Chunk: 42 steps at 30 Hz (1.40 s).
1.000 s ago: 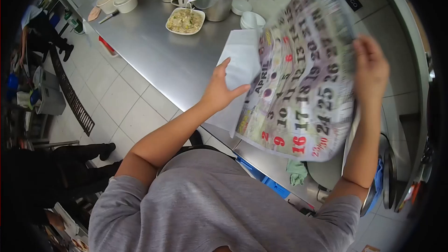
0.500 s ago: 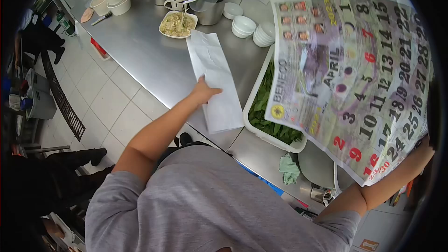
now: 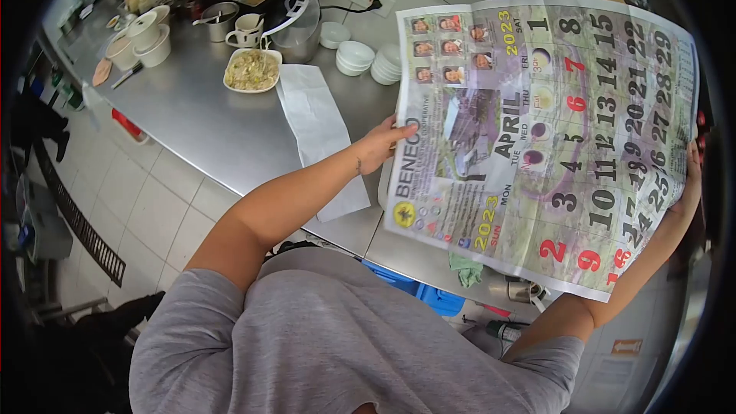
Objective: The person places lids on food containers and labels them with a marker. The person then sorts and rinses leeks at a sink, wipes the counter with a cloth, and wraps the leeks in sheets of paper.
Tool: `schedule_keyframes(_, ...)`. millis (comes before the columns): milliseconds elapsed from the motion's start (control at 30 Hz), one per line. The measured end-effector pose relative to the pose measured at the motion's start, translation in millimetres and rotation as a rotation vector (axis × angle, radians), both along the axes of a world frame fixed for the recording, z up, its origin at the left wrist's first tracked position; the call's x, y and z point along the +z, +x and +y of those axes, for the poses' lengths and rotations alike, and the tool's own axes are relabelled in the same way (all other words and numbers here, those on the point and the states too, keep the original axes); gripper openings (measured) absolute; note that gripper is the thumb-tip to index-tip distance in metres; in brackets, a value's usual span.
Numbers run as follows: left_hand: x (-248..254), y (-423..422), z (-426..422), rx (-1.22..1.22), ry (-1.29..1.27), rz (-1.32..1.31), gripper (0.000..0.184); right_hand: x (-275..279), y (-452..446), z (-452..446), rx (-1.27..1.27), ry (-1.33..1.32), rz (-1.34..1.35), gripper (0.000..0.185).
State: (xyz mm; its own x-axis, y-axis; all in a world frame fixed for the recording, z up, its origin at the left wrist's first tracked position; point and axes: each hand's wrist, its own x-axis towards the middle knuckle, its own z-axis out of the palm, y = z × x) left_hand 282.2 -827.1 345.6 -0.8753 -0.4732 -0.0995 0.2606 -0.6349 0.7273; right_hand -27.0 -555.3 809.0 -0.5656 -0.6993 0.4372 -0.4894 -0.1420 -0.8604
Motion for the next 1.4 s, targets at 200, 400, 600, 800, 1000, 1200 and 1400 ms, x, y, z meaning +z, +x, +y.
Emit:
schedule_keyframes(200,105,44,5,0.038,-0.077,-0.044,0.027,11,95,-18,-0.276,0.015,0.096,0.028)
schedule_keyframes(400,71,179,34,0.045,-0.283,0.014,0.029,-147,378,-107,0.217,0.313,0.093,0.037)
schedule_keyframes(600,50,350,-45,0.353,-0.689,-0.382,0.023,-227,366,-85,0.015,0.174,-0.303,0.071)
schedule_keyframes(800,48,477,-125,0.476,-0.595,-0.624,0.025,-281,377,-60,0.45,-0.23,-0.835,0.102)
schedule_keyframes(1000,47,507,-130,0.501,-0.362,-0.614,0.026,-274,505,-79,0.284,0.268,-0.399,0.122)
schedule_keyframes(1200,12,466,-141,1.099,-1.72,-1.154,0.034,-388,456,-109,-0.156,0.342,-0.515,0.04)
schedule_keyframes(1400,-107,321,-30,-0.065,-1.716,-0.782,0.067,-468,364,-89,-0.364,0.594,-0.504,0.035)
